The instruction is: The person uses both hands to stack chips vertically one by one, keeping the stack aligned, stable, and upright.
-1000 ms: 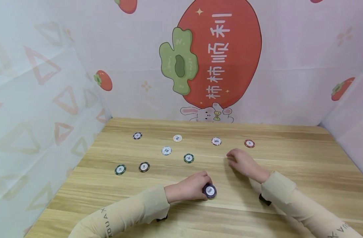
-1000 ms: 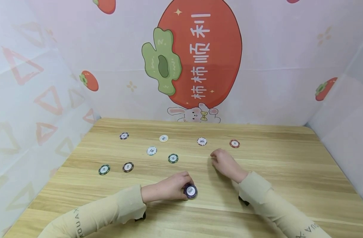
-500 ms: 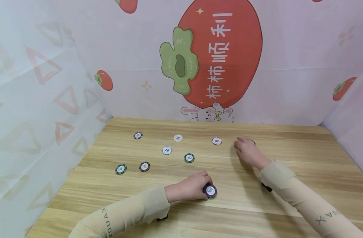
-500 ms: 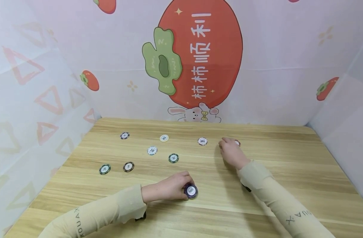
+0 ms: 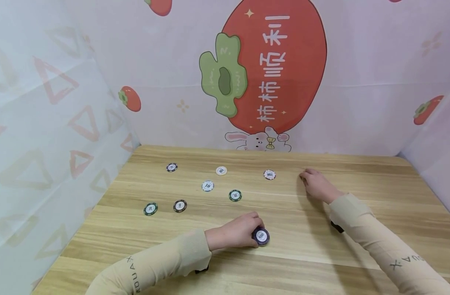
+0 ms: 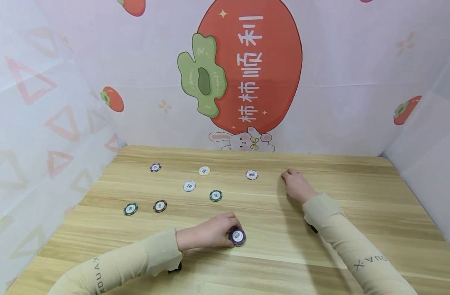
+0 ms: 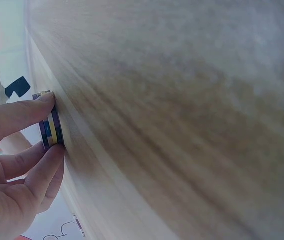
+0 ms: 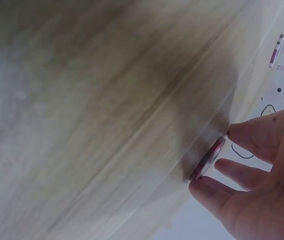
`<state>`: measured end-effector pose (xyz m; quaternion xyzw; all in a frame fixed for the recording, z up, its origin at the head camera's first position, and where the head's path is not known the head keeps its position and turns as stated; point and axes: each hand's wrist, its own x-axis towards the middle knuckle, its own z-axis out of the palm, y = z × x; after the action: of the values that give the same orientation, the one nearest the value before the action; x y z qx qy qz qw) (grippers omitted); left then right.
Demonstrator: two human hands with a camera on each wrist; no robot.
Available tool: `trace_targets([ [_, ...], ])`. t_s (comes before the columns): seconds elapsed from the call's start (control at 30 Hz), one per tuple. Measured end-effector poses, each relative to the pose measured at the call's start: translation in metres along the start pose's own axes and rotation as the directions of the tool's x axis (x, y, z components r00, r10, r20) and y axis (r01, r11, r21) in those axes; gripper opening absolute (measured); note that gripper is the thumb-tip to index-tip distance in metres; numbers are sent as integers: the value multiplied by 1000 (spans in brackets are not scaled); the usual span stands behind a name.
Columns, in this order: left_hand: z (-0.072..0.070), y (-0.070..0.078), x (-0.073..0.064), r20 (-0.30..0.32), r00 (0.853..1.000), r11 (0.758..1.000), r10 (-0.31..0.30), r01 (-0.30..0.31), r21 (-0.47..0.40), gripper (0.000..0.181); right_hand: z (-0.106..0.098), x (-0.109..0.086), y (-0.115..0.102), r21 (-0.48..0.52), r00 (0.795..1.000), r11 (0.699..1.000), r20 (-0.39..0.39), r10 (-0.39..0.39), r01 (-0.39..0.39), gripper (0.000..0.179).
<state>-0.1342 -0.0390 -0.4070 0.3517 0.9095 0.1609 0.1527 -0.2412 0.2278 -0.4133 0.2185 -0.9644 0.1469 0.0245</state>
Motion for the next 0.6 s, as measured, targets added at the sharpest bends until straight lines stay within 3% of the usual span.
trace_targets([
  [0.23, 0, 0, 0, 2, 1000, 1000, -3, 3, 2, 35, 1, -2, 3, 0, 999, 999, 0, 42, -42, 23],
  [0.47, 0, 0, 0, -1, 1000, 1000, -5, 5, 1, 35, 2, -4, 10, -49, 999, 999, -51, 6, -9, 21],
  [0.6, 0, 0, 0, -6, 1000, 1000, 2, -2, 5, 35, -1, -5, 13, -46, 999, 999, -38, 13, -15, 20],
])
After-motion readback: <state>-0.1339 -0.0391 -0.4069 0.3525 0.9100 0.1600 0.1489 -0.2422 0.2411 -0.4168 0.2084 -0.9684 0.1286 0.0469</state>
